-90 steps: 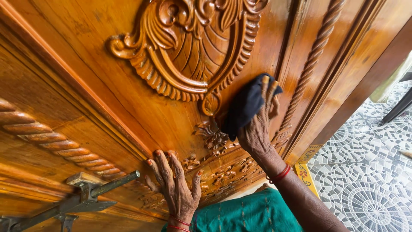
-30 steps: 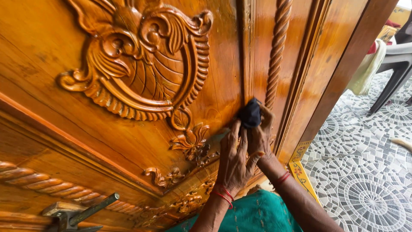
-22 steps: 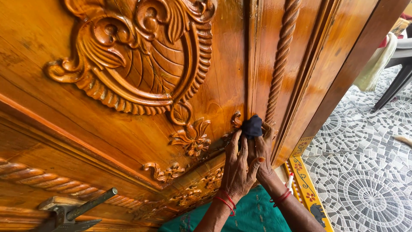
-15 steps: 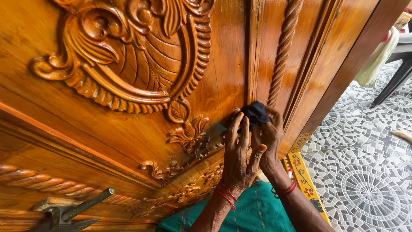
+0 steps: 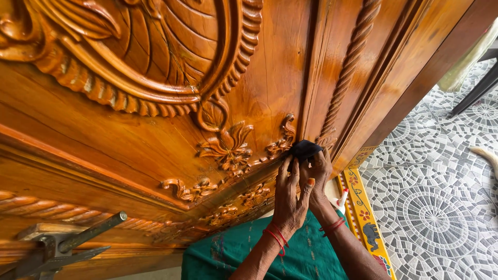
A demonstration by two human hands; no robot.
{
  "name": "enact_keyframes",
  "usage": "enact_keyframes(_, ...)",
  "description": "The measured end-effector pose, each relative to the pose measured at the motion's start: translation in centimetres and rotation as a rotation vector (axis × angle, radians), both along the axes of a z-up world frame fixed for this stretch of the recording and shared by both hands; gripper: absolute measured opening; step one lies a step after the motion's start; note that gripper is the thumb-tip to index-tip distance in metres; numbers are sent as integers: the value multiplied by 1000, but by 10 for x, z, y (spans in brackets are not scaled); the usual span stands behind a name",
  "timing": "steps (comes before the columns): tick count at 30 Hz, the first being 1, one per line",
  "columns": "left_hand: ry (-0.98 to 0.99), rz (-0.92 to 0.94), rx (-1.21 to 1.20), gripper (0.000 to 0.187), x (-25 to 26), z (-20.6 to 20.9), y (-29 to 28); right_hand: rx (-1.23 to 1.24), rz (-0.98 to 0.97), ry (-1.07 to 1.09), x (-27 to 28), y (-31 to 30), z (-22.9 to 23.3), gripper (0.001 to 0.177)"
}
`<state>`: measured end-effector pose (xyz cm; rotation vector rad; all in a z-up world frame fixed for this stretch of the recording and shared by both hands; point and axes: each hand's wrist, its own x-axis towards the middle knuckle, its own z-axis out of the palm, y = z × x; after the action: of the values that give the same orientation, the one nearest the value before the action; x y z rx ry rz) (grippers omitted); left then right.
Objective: The person wipes the surface of a carved wooden door using a dark cloth. They systematically clean the carved floral patterns and the metal latch, moving the cloth over the intricate details. A white cat briefly enters the scene and is touched by the person before moving away.
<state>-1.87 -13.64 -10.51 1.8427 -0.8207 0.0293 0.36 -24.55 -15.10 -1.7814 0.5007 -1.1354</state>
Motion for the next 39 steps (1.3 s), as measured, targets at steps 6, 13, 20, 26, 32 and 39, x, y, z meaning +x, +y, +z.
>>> enact_keyframes(6, -60, -15, -201, 86, -4, 33, 0, -220, 24, -77, -7, -7, 31, 28)
enact_keyframes(13, 2, 71, -91, 86, 2, 6, 1, -38, 88, -24, -6, 7, 1, 26)
enact_keyframes(20, 25, 61, -121, 83, -6, 17, 9, -14, 134, 111, -9, -1, -8, 16)
enact_keyframes(26, -131, 82, -231, 80, 6, 57, 14, -248, 164, -127, -14, 16, 76, 22)
enact_keyframes(32, -47, 52, -150, 79, 1, 23, 20, -147, -48, -25, 1, 18, 14, 17)
enact_keyframes(39, -122, 114, -227, 82, -12, 24, 35, -116, 193, -197, -11, 38, 52, 13)
